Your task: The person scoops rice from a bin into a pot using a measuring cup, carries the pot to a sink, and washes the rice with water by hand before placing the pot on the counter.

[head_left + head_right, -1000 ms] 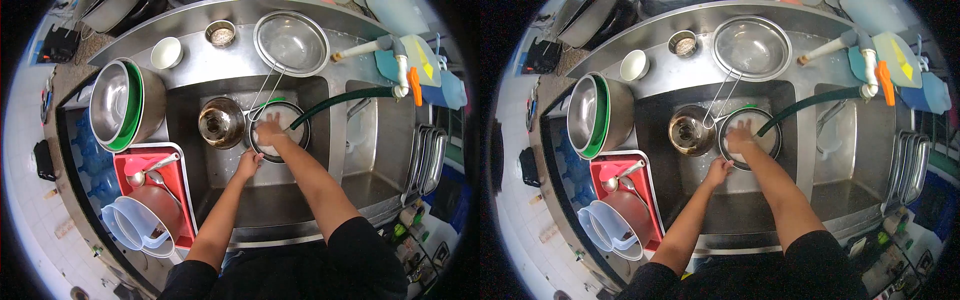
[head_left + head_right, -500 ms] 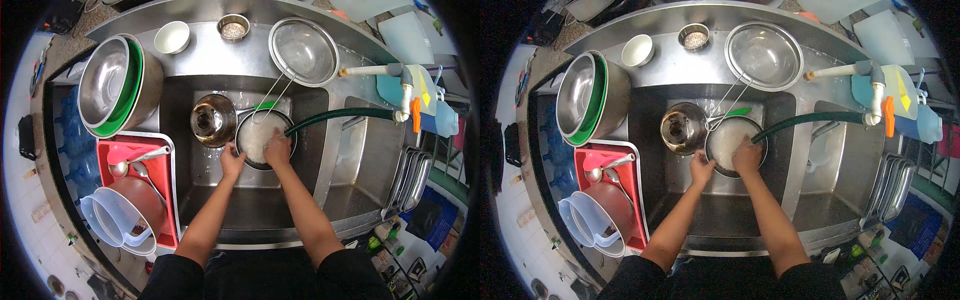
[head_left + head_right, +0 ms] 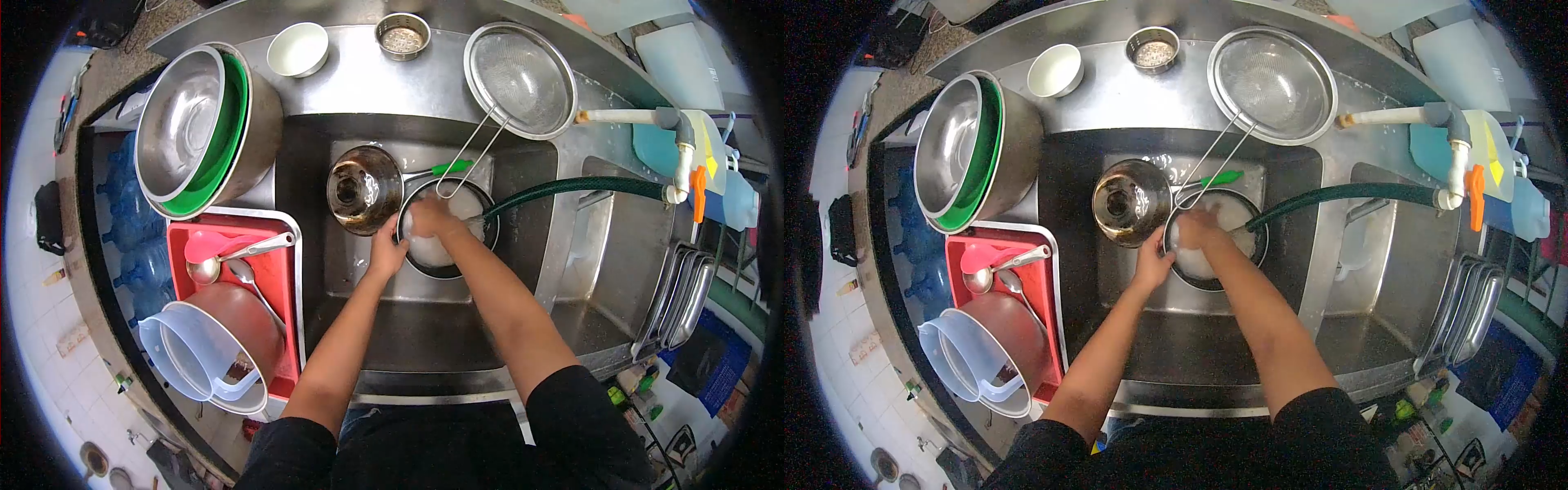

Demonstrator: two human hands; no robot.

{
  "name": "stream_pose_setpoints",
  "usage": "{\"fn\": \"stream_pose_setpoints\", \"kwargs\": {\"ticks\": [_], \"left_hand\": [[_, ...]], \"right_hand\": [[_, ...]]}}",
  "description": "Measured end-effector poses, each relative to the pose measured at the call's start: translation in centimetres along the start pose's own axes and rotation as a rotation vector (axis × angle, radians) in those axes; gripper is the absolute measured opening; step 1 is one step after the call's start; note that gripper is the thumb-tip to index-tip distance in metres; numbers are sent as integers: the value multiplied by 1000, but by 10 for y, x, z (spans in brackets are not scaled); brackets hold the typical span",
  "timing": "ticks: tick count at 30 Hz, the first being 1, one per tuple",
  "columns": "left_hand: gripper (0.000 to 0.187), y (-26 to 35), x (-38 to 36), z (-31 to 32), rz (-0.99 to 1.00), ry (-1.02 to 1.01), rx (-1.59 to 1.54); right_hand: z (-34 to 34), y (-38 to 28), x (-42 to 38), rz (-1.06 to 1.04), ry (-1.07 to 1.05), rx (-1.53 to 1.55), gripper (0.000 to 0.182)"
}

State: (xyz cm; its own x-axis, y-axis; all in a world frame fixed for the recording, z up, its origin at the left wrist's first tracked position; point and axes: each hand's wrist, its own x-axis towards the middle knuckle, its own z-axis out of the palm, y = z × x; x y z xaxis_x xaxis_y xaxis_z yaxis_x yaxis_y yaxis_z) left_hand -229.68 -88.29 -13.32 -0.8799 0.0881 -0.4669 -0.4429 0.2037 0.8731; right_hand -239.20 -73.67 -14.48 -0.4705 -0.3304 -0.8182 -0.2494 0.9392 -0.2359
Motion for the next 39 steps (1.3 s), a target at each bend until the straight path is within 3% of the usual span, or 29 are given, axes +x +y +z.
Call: {"fn": "stream_pose_setpoints", "kwargs": {"ticks": [5,8,11,15,19,23,26,27,29,32,33,36,37,39], "left_hand": [[64,20,-7,1,14,21,140],[62,23,-8,3,31,16,197],[65,27,-12,2,46,26,220],[67,-6,-8,8,91,53,131],[67,13,-14,5,21,72,192],[63,16,-15,6,55,72,185],[56,-1,-6,0,66,16,110],[55,6,-4,-5,50,-39,94],[55,7,0,-9,-21,-130,44],[55,2,5,-9,-134,-197,-17],[54,5,4,-9,-142,-197,-8],[54,12,3,-10,-128,-198,-5],[54,12,3,-10,-117,-201,-7],[56,11,6,-9,-131,-193,23]], "right_hand": [[63,-15,-24,-148,94,-352,42],[73,2,-55,-330,79,-498,45],[78,25,-76,-303,265,-582,45],[79,43,-58,-122,377,-408,38],[26,33,-84,26,532,-56,31],[15,26,-102,329,633,409,46],[67,50,-63,559,704,502,65],[67,53,-56,519,709,608,66],[57,61,-34,442,715,829,69],[22,56,-16,413,345,861,70],[21,46,-14,258,399,844,68],[8,24,-3,217,161,532,67],[13,18,-4,76,227,371,54],[17,9,-8,-79,126,102,49]]}}
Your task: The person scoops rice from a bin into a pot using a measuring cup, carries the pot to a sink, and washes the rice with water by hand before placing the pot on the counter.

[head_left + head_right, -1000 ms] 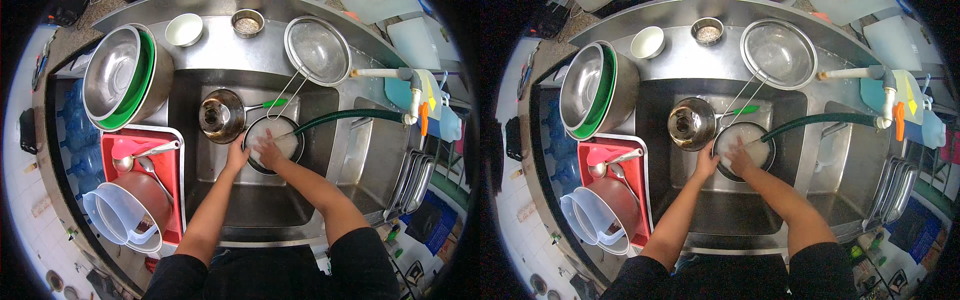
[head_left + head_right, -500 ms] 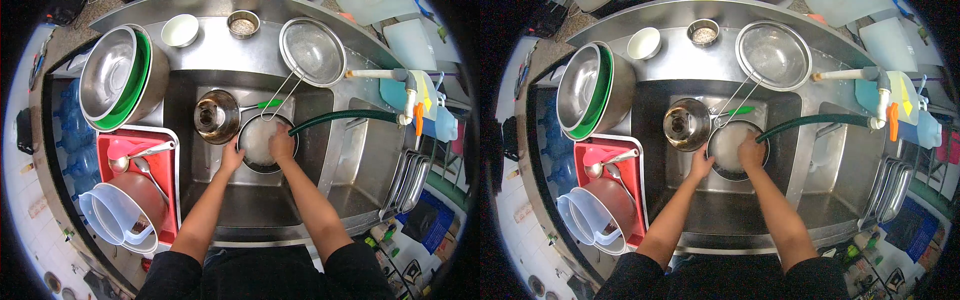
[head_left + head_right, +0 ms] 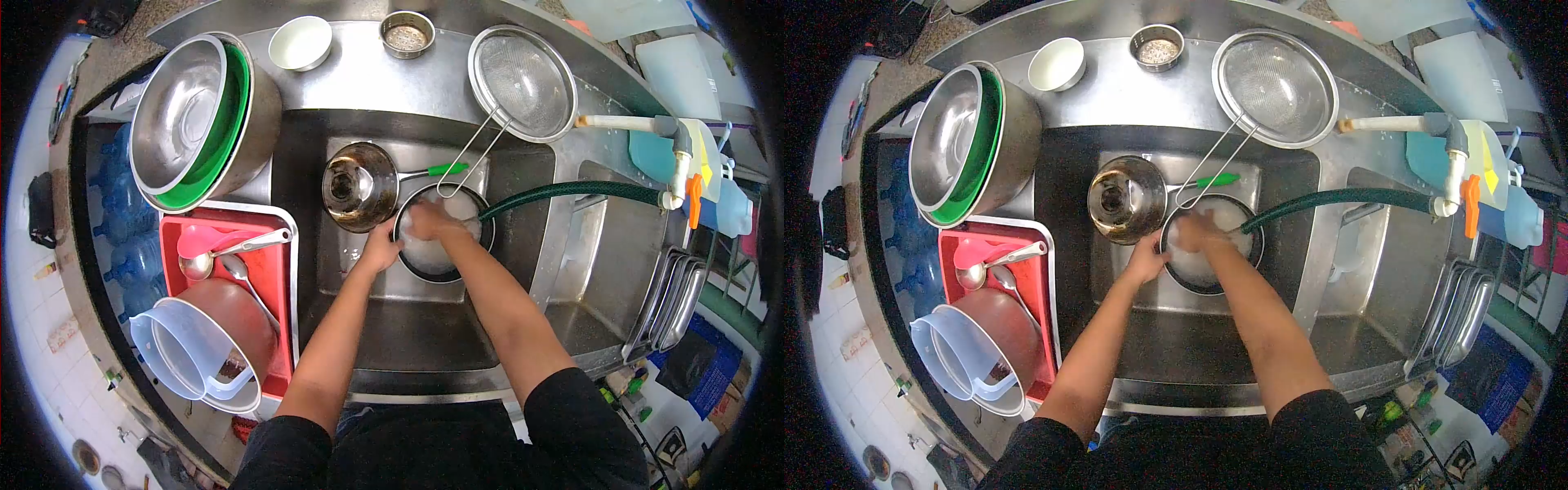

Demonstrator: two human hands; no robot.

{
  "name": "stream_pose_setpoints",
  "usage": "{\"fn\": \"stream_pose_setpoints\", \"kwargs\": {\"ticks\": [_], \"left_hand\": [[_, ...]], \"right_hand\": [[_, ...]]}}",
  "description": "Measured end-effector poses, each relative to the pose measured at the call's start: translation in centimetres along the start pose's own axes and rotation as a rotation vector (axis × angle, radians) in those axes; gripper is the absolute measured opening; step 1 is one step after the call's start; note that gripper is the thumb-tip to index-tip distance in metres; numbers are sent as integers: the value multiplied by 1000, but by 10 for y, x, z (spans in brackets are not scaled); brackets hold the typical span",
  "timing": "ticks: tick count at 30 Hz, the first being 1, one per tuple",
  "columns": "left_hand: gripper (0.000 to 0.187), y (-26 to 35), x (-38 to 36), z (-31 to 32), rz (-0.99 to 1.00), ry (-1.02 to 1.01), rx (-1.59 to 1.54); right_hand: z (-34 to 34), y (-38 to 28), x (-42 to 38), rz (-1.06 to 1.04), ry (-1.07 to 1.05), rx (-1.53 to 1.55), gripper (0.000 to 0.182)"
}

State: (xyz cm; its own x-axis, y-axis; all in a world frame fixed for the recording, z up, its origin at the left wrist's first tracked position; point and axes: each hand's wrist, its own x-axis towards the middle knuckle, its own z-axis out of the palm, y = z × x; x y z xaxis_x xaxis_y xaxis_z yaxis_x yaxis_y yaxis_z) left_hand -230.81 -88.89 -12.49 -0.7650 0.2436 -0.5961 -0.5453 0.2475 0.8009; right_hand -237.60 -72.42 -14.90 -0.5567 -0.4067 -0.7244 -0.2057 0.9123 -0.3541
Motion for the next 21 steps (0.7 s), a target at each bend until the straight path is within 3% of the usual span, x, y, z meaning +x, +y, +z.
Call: {"fn": "stream_pose_setpoints", "kwargs": {"ticks": [5,9,12,15,18,21], "left_hand": [[62,4,1,7,77,88,211],[66,-5,-1,14,50,104,252],[63,4,-12,21,5,118,211],[73,-1,-13,25,-61,90,207],[76,-5,-14,28,-48,103,245],[79,-13,-12,35,-20,141,290]], "right_hand": [[19,-15,-35,-314,-126,-401,29],[24,-22,-75,-332,-237,-813,36],[48,0,-84,-270,-115,-850,35],[36,3,-81,-49,-215,-712,34],[46,19,-70,194,80,-477,38],[-22,-6,-98,361,103,-159,51]]}}
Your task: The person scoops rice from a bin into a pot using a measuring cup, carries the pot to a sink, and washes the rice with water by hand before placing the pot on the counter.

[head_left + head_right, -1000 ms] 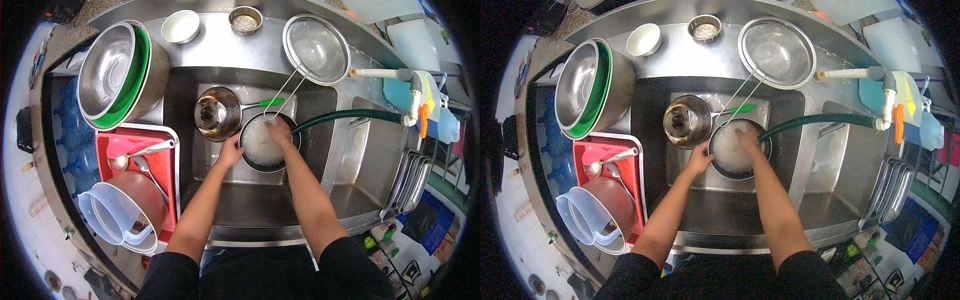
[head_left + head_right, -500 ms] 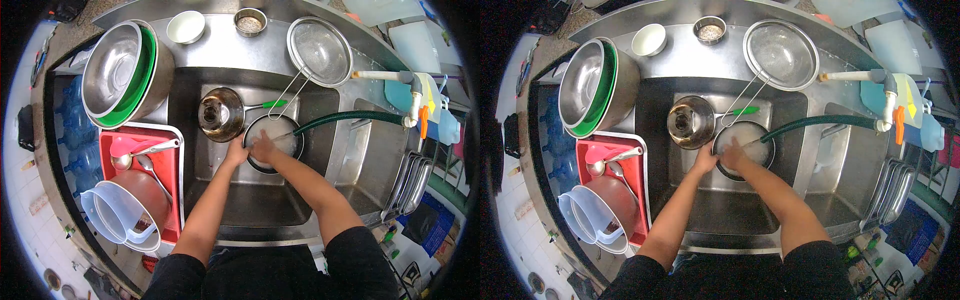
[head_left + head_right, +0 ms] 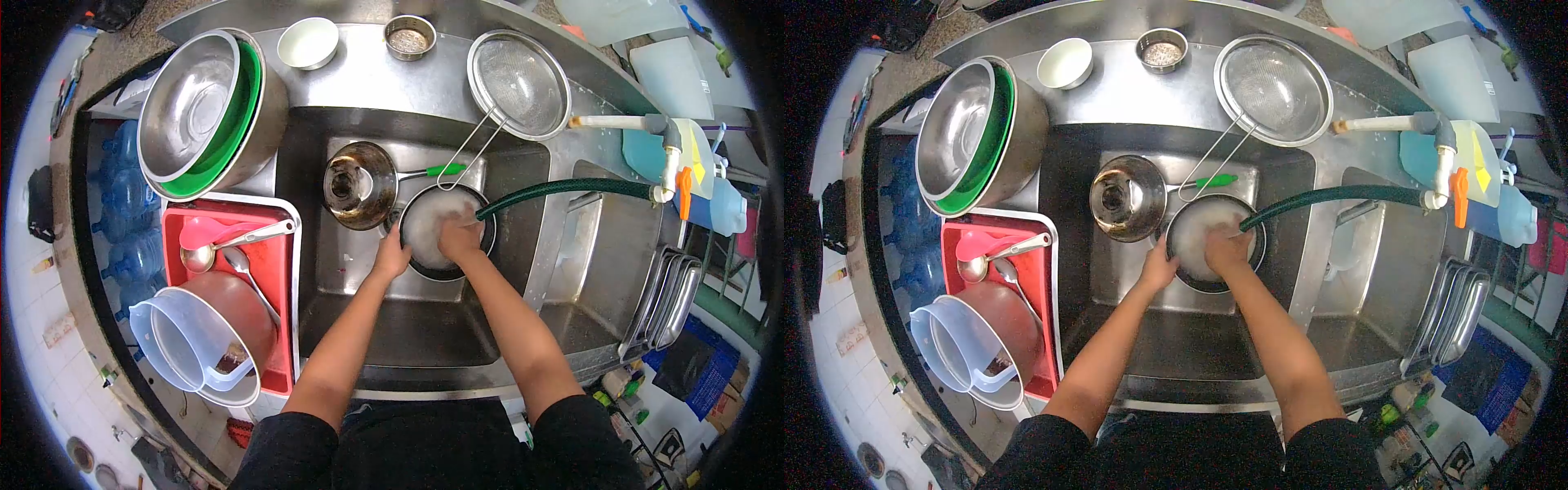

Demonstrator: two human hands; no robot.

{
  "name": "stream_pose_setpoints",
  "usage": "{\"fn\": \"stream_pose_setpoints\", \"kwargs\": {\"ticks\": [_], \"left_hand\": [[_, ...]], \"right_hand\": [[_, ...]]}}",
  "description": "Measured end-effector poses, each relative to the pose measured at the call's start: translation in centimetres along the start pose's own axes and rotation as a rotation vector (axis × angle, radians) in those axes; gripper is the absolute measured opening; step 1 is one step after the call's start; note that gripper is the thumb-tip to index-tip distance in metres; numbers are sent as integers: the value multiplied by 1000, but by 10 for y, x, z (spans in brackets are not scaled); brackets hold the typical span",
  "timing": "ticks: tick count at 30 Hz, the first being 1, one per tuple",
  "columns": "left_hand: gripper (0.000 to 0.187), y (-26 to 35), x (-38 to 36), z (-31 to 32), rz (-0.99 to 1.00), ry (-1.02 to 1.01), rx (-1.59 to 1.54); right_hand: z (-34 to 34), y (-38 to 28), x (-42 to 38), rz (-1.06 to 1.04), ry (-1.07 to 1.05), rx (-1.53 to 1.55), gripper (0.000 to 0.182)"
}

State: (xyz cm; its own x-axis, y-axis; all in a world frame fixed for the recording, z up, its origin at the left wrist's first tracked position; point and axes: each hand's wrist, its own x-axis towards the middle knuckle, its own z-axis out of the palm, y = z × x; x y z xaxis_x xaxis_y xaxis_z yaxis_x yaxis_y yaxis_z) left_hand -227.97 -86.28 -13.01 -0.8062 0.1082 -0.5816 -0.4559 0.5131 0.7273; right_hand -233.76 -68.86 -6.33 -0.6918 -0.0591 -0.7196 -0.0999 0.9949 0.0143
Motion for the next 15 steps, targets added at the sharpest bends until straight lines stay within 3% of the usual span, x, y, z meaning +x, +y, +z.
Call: {"fn": "stream_pose_setpoints", "kwargs": {"ticks": [3,6,9,12,13,15], "left_hand": [[81,24,-7,-9,-45,-23,-35],[80,26,-7,-9,-37,-32,-32],[79,24,-4,-9,-94,-96,-88],[76,50,-11,-27,-238,-213,-299],[75,48,-9,-26,-238,-215,-317],[74,33,-2,-20,-174,-187,-284]], "right_hand": [[48,12,14,288,354,528,57],[66,27,45,408,278,631,80],[61,35,88,395,185,877,90],[35,32,114,137,-162,735,93],[30,24,113,77,-247,788,80],[57,-2,125,63,-165,402,71]]}}
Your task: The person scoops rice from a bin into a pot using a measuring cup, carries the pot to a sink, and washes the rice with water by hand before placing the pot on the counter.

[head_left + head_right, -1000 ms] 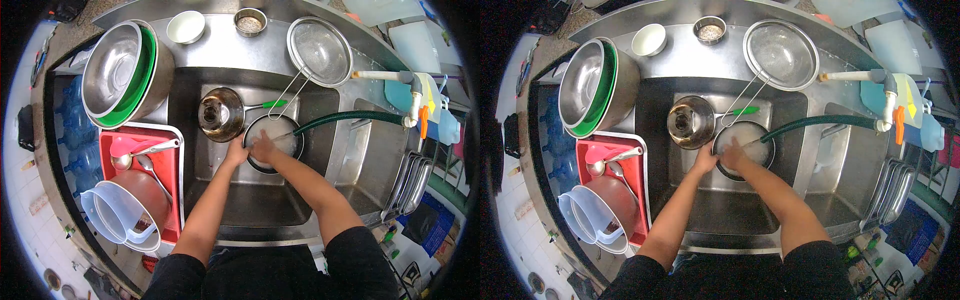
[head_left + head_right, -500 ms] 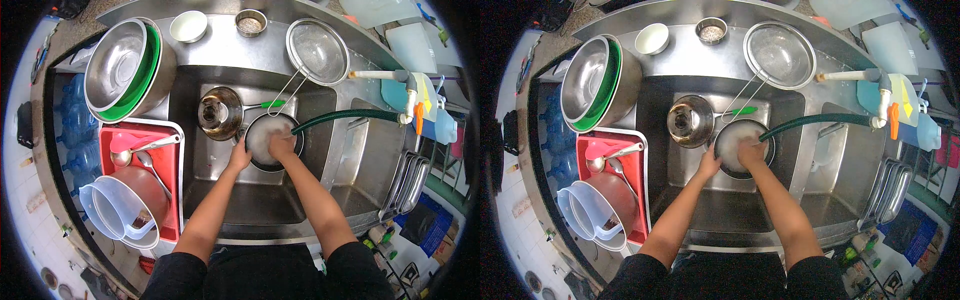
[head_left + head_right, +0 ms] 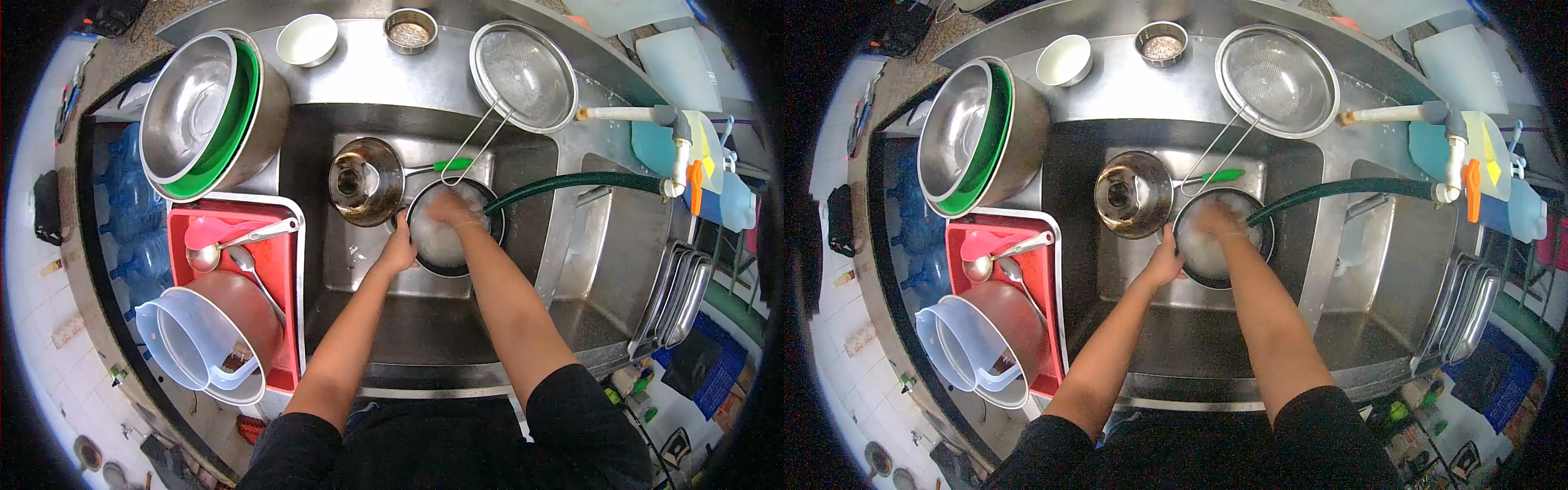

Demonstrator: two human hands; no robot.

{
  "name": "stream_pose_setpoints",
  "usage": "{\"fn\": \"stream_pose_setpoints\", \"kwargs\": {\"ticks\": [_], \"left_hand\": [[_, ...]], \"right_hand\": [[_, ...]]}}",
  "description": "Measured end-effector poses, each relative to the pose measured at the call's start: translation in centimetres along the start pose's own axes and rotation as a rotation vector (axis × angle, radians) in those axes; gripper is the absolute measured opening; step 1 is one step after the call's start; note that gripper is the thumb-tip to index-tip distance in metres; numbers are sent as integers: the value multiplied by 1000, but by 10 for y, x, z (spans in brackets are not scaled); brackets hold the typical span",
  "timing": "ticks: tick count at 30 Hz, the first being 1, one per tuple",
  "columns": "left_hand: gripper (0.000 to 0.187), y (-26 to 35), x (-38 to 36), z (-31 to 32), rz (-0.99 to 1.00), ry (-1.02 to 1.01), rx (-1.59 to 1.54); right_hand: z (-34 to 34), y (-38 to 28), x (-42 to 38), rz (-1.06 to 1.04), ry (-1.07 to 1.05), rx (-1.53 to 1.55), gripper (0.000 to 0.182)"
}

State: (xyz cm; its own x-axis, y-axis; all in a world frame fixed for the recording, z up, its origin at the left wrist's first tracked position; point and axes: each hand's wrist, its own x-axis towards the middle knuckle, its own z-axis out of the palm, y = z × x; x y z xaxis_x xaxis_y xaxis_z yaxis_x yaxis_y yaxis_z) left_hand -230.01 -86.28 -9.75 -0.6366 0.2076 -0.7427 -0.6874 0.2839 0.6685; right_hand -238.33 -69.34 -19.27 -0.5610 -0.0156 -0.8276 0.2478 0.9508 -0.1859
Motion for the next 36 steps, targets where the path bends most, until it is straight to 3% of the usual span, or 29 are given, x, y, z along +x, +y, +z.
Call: {"fn": "stream_pose_setpoints", "kwargs": {"ticks": [2,5,6,9,14,18,20,22,24,27,30,33,34,36], "left_hand": [[73,-23,13,4,102,52,88],[72,-14,8,8,175,144,162],[73,-10,6,9,149,145,153],[73,-11,5,9,102,135,118],[75,-14,1,10,62,105,91],[77,-34,-5,18,86,181,119],[78,-48,-6,22,81,186,76],[77,-33,-21,16,55,154,8],[77,-41,-24,16,88,159,-13],[77,-43,-22,14,44,145,-19],[77,-27,-22,6,31,96,61],[77,-48,-6,7,174,148,147],[76,-23,-15,3,-2,113,72],[75,-22,-10,0,6,95,90]], "right_hand": [[2,-28,-30,-132,31,-249,59],[-11,-53,-88,-286,-91,-592,53],[40,-34,-66,-263,131,-549,36],[30,-29,-99,-270,161,-553,25],[65,18,-63,-192,59,-484,32],[43,15,-55,-96,84,-375,35],[-8,-11,-109,-85,110,-313,43],[-11,-24,-139,1,274,-219,55],[16,-21,-146,158,575,-91,69],[41,3,-119,242,702,156,96],[16,11,-95,210,541,480,98],[14,19,-57,262,349,565,83],[8,16,-47,217,256,504,81],[1,4,-35,126,73,382,79]]}}
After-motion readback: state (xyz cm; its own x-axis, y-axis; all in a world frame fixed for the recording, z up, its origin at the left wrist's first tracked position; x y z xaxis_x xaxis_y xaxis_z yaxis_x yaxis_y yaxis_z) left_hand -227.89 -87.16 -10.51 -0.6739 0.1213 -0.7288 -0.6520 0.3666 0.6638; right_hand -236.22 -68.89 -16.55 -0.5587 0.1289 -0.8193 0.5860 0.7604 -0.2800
